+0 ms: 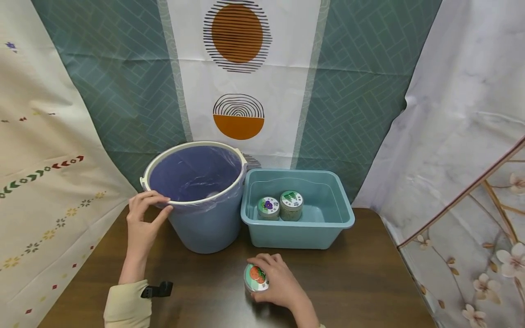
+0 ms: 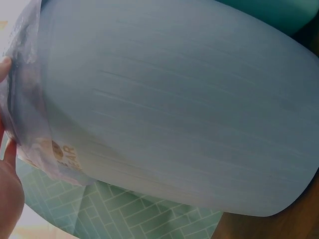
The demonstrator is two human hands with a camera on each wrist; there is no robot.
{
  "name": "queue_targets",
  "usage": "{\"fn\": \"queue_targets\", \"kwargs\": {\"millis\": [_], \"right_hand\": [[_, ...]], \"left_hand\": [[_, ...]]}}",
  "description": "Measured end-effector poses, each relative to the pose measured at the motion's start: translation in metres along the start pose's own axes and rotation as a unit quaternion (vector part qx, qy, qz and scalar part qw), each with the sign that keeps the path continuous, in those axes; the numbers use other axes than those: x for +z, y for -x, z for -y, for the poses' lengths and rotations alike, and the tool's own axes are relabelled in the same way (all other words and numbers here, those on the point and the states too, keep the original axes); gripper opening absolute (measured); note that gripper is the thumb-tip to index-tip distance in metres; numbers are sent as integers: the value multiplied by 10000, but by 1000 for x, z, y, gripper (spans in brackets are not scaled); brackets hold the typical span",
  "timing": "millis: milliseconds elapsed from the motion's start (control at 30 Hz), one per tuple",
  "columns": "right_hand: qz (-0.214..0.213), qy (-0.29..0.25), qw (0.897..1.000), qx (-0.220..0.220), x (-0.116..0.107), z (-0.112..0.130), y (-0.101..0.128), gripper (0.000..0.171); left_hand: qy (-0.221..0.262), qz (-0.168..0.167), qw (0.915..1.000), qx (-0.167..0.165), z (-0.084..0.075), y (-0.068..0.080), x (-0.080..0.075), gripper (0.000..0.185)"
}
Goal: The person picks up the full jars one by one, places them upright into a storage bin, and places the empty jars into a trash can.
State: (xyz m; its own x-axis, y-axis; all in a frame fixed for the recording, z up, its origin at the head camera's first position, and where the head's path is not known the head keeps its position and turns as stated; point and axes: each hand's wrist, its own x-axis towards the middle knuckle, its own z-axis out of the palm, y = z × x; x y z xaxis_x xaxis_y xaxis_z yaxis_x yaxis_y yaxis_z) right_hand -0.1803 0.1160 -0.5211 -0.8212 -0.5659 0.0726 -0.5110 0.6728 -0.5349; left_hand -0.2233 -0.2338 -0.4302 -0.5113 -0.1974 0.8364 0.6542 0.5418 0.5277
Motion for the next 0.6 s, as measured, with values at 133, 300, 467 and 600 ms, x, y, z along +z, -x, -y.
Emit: {"fn": "queue_targets", "kwargs": {"millis": [133, 300, 467, 600], "right_hand": [[0, 143, 9999, -73, -1, 2, 0, 72], [-2, 417, 9990, -154, -4, 4, 0, 71], [89, 572, 9980, -246, -11, 9, -3, 70], [226, 543, 9978, -319, -23, 17, -7, 68]], "left_hand": [[19, 5, 10000, 2, 0, 0, 0, 35], [36, 69, 10000, -10, -9, -2, 0, 33], [-92, 92, 9999, -45, -16, -3, -2, 32], [-209, 106, 9997, -38, -15, -4, -3, 33]]}}
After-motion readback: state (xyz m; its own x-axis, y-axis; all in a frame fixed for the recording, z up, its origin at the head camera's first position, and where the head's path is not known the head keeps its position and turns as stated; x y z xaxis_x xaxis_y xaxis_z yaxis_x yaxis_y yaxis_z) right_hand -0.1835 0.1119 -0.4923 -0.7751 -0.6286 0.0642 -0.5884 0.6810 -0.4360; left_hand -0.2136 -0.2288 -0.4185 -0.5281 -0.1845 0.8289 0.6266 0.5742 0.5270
